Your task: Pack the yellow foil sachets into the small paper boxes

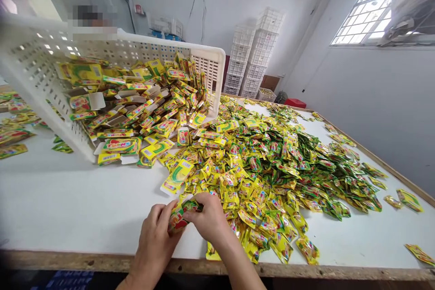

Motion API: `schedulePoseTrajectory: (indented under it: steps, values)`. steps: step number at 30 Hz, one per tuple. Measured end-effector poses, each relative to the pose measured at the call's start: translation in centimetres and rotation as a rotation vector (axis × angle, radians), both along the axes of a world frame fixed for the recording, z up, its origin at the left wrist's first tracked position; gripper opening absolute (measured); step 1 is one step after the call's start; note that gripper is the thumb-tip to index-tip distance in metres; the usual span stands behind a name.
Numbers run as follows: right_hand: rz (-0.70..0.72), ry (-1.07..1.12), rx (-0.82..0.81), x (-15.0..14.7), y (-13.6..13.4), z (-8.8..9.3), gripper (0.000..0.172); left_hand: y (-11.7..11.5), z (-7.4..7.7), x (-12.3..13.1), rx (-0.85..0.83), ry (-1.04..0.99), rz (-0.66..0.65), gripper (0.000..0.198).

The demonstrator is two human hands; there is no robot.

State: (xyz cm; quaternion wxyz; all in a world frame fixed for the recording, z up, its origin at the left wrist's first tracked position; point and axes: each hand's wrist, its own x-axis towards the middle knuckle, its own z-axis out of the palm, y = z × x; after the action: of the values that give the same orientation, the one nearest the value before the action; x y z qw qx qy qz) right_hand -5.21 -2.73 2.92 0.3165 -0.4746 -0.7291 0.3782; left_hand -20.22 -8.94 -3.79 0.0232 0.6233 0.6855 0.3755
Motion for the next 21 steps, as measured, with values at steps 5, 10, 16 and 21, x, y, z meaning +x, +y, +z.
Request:
schedulePoseTrajectory:
  steps: [5, 10, 16, 21]
  values:
    - [0.096, -0.031, 0.080, 0.8, 1.1, 2.4, 0.030, -0.6, 1.7, 0.5, -0.238, -0.674, -0.295, 0.029]
    - [0.243, -0.125, 0.331, 0.4, 0.3, 2.7, 0.015, -0.9, 1.8, 0.0, -0.290, -1.116, -0.484, 0.027]
    - [0.369, -0.290, 0.343, 0.9, -0.9, 1.5, 0.022, -0.9, 1.4, -0.1, -0.341, -1.136, -0.516, 0.019]
    - [0.232, -0.215, 0.357, 1.0, -1.9, 0.9, 0.013, -0.8, 1.6, 0.0, -0.343, -1.147, -0.535, 0.025]
